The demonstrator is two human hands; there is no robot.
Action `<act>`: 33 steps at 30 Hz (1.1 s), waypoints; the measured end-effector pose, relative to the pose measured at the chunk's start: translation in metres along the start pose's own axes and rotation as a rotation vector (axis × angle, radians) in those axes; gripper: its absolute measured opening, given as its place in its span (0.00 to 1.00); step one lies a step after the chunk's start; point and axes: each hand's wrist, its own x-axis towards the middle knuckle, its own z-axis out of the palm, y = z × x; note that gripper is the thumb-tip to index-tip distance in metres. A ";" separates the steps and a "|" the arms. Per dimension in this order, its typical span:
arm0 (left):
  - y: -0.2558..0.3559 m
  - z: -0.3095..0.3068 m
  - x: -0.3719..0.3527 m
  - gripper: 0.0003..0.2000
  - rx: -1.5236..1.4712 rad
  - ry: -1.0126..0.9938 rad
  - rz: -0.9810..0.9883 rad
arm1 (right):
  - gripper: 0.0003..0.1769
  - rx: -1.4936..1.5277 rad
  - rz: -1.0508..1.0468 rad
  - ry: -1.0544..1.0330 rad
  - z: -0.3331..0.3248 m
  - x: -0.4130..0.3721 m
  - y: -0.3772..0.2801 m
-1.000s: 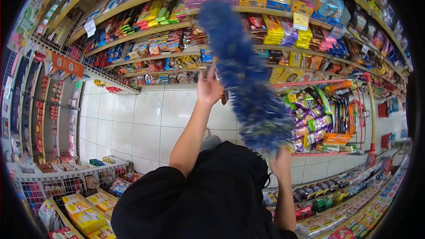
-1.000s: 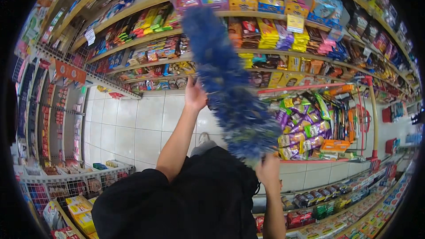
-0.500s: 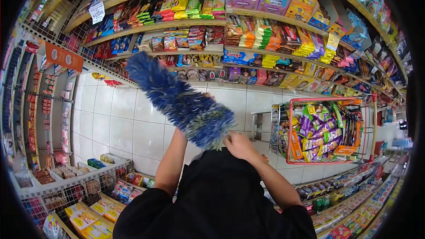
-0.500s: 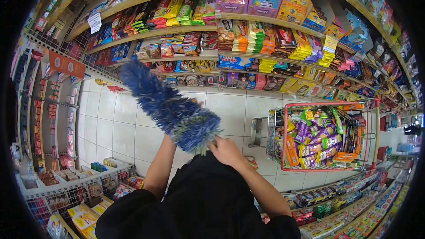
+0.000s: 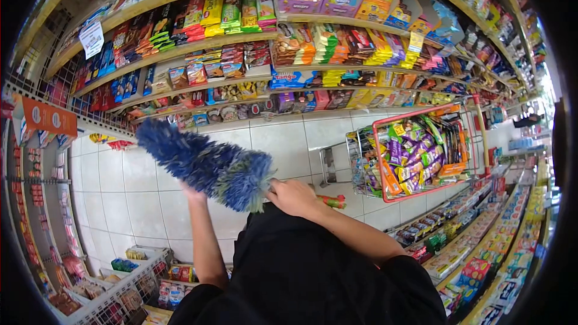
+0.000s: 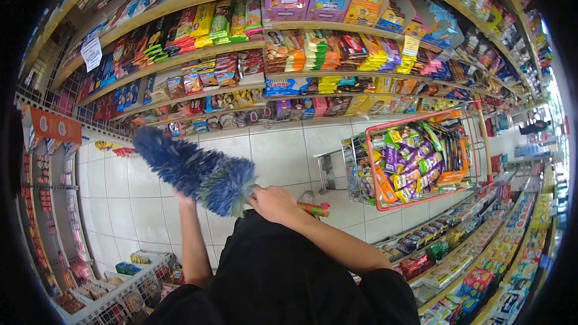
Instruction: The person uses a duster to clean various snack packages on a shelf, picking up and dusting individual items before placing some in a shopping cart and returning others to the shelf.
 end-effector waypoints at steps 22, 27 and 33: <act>-0.021 0.039 -0.046 0.33 0.286 0.100 -0.062 | 0.23 0.091 0.003 0.197 -0.001 0.051 -0.007; 0.011 -0.029 -0.021 0.28 -0.010 -0.244 -0.129 | 0.22 0.121 -0.050 0.171 -0.005 0.013 0.004; -0.007 0.050 -0.034 0.20 0.488 0.230 -0.162 | 0.20 0.069 -0.084 0.154 0.000 0.015 -0.002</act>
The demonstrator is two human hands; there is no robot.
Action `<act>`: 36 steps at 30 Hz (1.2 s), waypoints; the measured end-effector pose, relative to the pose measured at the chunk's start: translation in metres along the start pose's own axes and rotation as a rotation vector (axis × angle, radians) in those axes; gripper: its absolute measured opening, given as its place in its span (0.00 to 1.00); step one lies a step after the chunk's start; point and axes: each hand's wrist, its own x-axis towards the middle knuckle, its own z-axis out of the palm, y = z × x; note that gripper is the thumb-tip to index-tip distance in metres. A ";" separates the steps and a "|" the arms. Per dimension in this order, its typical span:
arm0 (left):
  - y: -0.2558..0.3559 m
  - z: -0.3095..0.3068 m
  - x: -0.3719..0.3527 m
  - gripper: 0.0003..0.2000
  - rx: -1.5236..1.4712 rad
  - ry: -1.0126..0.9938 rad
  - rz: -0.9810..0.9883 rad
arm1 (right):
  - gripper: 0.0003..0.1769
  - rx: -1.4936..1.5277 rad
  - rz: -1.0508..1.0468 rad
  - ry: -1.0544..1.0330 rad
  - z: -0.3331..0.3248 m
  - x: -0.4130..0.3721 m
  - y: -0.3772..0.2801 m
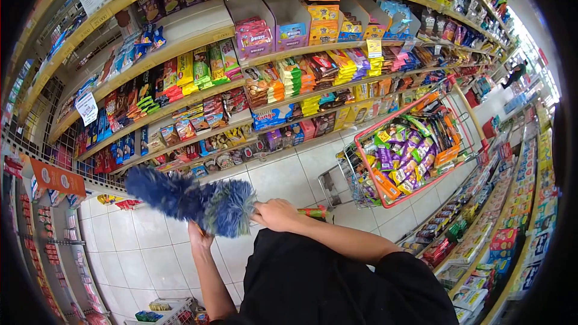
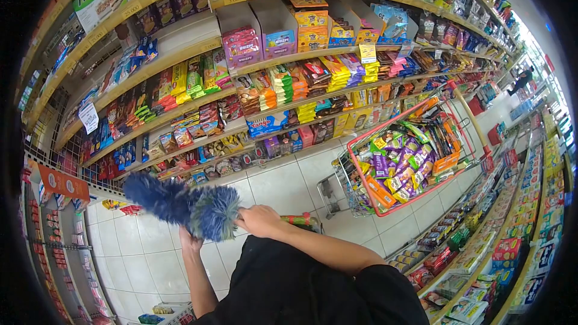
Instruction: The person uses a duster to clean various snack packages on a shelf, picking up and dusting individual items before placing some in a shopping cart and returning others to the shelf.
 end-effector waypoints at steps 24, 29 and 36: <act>-0.003 -0.077 0.012 0.18 -0.767 -0.344 0.277 | 0.20 -0.056 0.008 -0.135 0.001 0.010 -0.033; 0.016 -0.063 0.007 0.21 -0.640 -0.175 0.432 | 0.21 -0.217 -0.054 -0.174 0.016 -0.001 -0.042; 0.001 -0.020 -0.031 0.14 -0.552 -0.093 0.171 | 0.21 -0.171 0.020 -0.052 0.038 0.041 -0.033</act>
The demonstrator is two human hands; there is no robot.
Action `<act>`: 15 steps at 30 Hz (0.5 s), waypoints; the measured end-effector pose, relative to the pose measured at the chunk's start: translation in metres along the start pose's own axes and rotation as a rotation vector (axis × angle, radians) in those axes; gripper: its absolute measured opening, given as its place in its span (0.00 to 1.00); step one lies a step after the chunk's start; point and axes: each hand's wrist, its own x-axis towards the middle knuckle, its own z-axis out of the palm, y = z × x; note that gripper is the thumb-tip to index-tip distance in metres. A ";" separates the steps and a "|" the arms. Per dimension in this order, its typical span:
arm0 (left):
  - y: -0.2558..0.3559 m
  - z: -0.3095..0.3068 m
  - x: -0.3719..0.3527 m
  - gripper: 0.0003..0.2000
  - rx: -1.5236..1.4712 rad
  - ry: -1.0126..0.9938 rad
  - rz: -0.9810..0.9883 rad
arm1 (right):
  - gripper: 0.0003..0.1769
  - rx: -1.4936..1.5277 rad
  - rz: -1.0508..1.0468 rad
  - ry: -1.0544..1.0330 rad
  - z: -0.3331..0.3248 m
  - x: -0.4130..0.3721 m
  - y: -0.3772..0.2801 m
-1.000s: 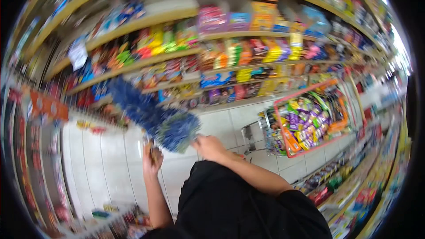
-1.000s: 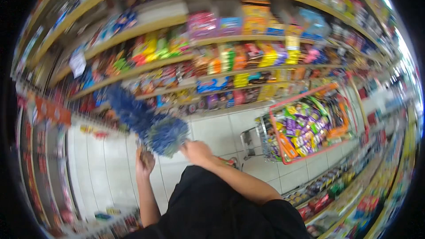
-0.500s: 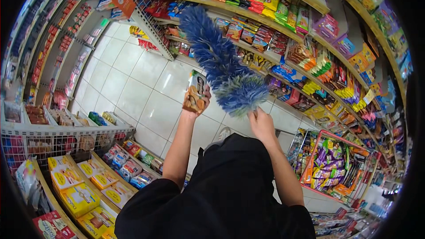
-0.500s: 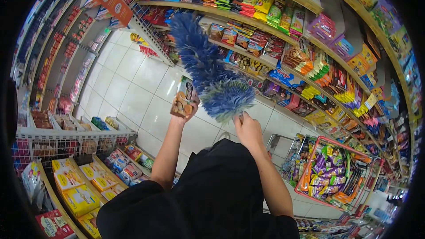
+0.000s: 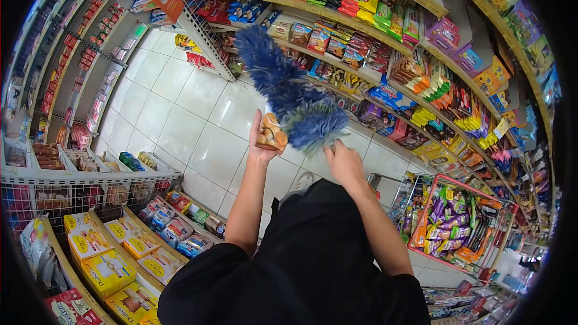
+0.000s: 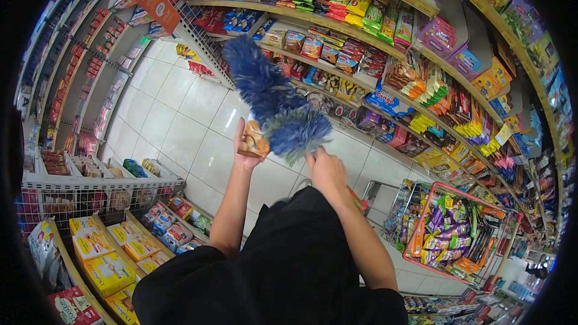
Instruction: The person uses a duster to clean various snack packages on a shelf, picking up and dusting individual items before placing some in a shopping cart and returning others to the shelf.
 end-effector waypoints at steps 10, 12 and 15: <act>0.015 0.000 -0.015 0.19 0.552 0.086 -0.164 | 0.21 0.024 0.071 -0.040 -0.009 -0.015 0.015; 0.013 -0.016 -0.008 0.25 0.807 0.078 -0.068 | 0.21 0.000 0.065 -0.039 -0.008 -0.019 0.018; 0.018 -0.021 -0.007 0.34 1.120 -0.005 -0.106 | 0.21 -0.029 0.065 -0.008 -0.004 -0.019 0.025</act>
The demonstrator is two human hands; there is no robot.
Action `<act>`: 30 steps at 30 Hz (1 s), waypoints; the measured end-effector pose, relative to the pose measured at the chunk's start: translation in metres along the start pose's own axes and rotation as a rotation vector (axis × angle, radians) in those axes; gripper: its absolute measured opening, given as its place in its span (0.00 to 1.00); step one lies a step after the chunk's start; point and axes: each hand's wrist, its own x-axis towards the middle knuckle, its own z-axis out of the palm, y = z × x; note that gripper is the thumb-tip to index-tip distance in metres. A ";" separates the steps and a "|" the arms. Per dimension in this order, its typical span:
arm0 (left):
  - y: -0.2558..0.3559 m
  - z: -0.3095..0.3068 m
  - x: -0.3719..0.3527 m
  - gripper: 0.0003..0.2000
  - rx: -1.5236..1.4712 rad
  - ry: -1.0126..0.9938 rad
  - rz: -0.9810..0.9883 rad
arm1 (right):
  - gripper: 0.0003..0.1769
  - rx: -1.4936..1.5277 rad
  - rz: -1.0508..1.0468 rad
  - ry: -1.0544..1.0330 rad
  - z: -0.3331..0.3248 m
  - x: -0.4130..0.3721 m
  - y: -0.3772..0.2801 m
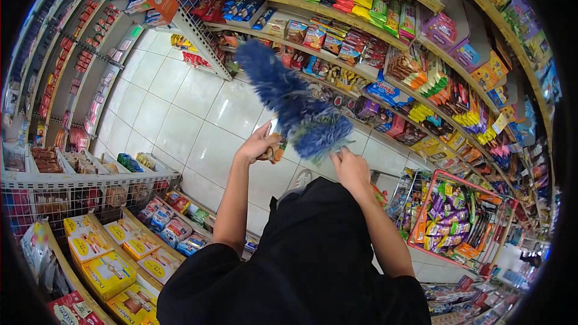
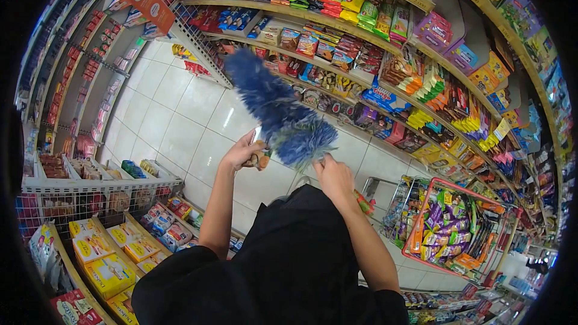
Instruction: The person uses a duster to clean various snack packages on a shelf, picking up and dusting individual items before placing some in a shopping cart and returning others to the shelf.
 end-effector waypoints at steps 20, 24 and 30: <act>-0.048 -0.012 0.019 0.15 -0.864 0.087 -0.023 | 0.21 0.119 -0.089 -0.034 0.018 0.015 -0.021; -0.047 -0.001 0.011 0.13 -1.131 -0.248 0.024 | 0.22 0.107 -0.016 0.009 0.022 0.035 -0.030; -0.041 0.007 0.010 0.14 -0.947 0.067 0.041 | 0.23 0.095 -0.023 -0.040 0.019 0.018 -0.029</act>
